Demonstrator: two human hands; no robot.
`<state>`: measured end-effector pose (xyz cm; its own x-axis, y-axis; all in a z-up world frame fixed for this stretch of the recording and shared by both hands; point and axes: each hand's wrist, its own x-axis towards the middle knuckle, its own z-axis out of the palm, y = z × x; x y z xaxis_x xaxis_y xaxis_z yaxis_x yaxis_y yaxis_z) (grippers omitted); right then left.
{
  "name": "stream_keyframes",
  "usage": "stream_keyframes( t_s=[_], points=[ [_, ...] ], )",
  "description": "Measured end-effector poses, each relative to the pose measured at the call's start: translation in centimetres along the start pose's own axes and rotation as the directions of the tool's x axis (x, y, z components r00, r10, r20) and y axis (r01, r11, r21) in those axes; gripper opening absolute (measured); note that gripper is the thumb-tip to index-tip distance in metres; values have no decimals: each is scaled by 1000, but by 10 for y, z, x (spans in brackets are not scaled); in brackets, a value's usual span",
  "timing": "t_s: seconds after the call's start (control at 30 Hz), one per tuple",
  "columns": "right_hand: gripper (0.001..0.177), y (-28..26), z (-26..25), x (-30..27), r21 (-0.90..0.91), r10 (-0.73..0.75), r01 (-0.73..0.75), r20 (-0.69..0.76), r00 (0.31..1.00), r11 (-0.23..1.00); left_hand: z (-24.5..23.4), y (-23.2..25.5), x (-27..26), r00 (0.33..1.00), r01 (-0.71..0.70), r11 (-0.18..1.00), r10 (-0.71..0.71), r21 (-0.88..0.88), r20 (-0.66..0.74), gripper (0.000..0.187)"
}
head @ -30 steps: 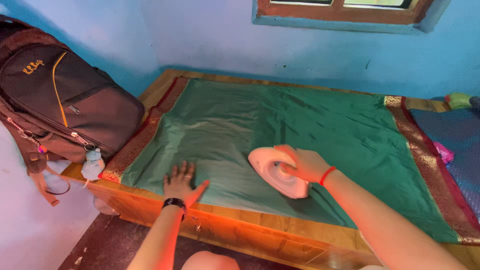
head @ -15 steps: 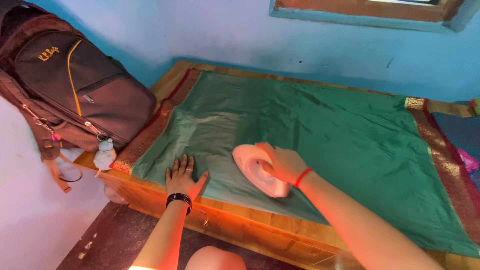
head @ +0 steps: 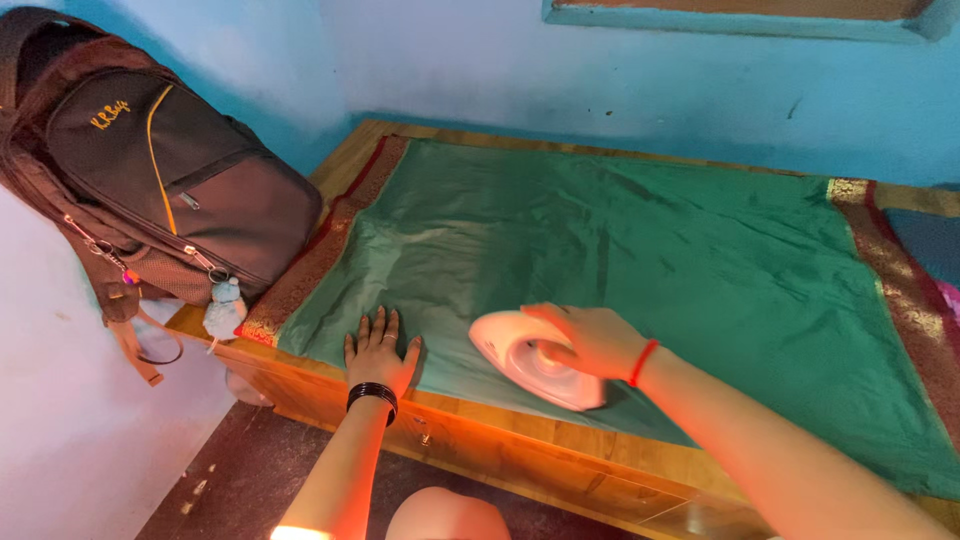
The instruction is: The person irons a green cloth with a gold border laid out on a wooden table. They use a white electric iron, moving it back and forth across the fabric while smoothing it with their left hand.
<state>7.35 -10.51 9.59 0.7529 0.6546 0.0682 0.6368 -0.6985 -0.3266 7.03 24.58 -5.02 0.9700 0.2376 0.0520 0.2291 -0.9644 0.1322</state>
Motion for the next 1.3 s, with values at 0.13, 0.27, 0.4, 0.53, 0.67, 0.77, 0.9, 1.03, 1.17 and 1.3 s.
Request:
stream_keyframes(
  t_s=[0.13,0.27,0.4,0.53,0.67,0.77,0.9,1.03,1.17,1.3],
  points=[
    [59,1,-5,-8,44,-36,34,60,998,998,2,-1,0,999,-16,1000,15,-19,-29,75],
    [58,-8,-2,10,47,-85,82,65,994,996,8,-4,2,998,-25,999,23,-23,-50,71],
    [55,-23,5,36,80,-188,182,62,980,980,19,-8,7,996,-35,999,34,-11,-84,64],
    [55,-34,7,42,86,-200,192,84,976,977,29,-12,11,992,-10,999,5,-42,-123,60],
    [57,-27,4,33,106,-201,194,63,978,975,29,-13,9,994,18,998,-25,-60,-109,58],
    [58,-18,1,26,135,-151,138,93,984,981,23,-11,7,996,33,998,-37,-55,-84,58],
    [59,-14,1,22,152,-148,134,84,985,979,18,-9,7,997,42,998,-45,-42,-60,59],
    [59,-23,7,32,78,-110,100,133,985,992,22,-10,5,997,36,999,-37,-19,-73,60],
    [57,-28,5,38,77,-114,106,120,986,991,22,-8,9,995,35,999,-38,-31,-93,60],
    [57,-31,9,43,49,-118,115,68,991,992,21,-8,7,994,42,998,-46,-42,-95,59]
  ],
)
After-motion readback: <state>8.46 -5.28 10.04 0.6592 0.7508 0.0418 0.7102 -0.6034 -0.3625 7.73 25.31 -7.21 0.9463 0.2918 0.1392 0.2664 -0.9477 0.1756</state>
